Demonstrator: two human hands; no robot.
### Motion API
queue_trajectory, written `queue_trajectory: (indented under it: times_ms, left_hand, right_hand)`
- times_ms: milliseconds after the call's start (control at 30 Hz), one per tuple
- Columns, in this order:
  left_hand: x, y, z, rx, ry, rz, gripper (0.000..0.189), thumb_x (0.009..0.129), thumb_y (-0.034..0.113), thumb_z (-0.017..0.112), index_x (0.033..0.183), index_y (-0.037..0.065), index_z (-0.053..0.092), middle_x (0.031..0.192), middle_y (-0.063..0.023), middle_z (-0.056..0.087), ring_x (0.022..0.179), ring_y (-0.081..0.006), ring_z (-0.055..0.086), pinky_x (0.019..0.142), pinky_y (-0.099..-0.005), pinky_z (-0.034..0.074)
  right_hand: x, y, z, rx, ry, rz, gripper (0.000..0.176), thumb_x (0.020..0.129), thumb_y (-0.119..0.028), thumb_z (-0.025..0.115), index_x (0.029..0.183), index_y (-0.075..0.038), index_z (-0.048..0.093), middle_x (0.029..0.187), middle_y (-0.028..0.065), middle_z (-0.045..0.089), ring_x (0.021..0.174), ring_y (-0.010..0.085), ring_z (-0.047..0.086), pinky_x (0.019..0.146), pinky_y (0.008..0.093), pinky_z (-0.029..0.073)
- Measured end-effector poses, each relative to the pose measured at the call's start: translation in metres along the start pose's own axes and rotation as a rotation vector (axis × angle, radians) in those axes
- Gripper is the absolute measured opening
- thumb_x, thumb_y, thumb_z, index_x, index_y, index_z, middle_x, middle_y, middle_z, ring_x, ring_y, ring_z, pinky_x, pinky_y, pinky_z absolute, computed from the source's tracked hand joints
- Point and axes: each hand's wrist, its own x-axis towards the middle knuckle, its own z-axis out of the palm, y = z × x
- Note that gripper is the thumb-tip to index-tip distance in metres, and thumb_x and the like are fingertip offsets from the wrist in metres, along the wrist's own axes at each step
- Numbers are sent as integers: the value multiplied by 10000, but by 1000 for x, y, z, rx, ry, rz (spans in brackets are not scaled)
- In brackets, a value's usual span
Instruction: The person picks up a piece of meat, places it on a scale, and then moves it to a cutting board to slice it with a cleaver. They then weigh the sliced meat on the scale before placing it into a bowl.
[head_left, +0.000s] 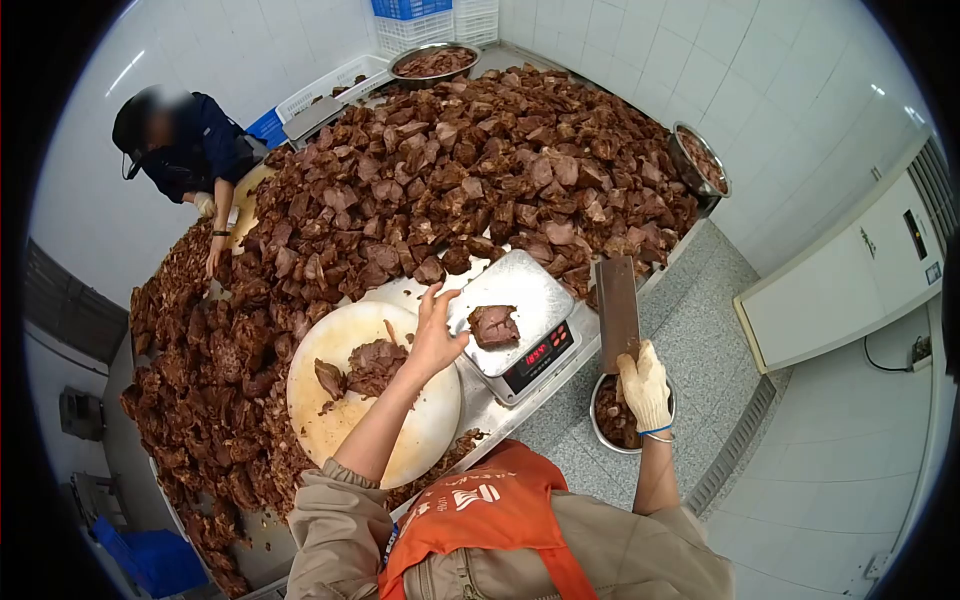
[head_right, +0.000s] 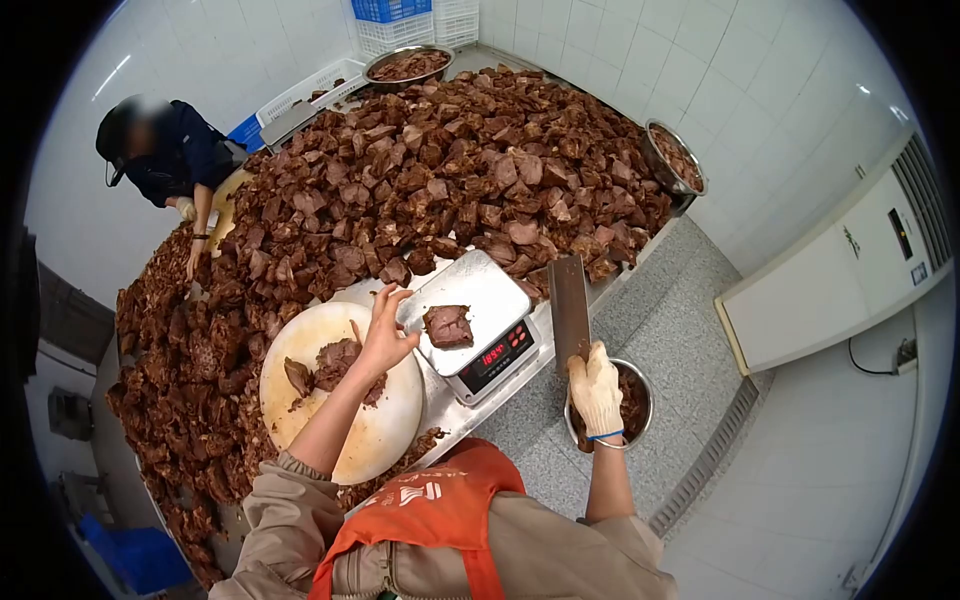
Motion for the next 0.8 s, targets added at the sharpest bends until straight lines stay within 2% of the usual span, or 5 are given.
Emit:
queue_trajectory:
  times_ms: [100,267,333,533,800]
  left_hand:
    - [4,22,12,192,-227,171,835,652,94,743,1407,132,390,1556,-187,148,1425,-421,238,1125,-479,327]
    - [7,8,38,198,-193,267,692,673,99,751,1305,57,472,1239,-198,525,1176,-374,493,1002,-445,419]
    - [-16,7,20,89,-39,190,742,665,124,778,1317,36,437,1218,-203,533,1153,-385,496,988,-451,408]
    - [-186,-60,-64,108,275,-250,808,664,158,832,1316,18,377,1172,-214,551,1109,-395,541,956,-457,448]
    - [-313,-132,-55,60,556,-754,859,723,216,825,1386,-25,334,1315,-277,478,1208,-415,498,1017,-461,420]
  right_hand:
    - [-4,1,-3,1,-52,105,250,895,-231,526,968,7,513,838,299,629,830,488,611,734,515,461]
    - [-8,-7,3,50,-85,66,248,897,-237,526,961,3,510,839,293,631,830,483,615,732,512,462]
    - [-6,-4,15,-51,70,-244,148,890,-140,545,914,6,537,623,114,570,486,194,553,475,351,433]
    - [-41,-65,68,113,-506,-156,149,919,-151,538,946,-7,513,586,62,550,427,139,519,405,300,392]
    - [-104,-103,200,-210,-861,-567,242,880,-193,568,1006,13,546,840,291,630,820,494,609,719,531,479]
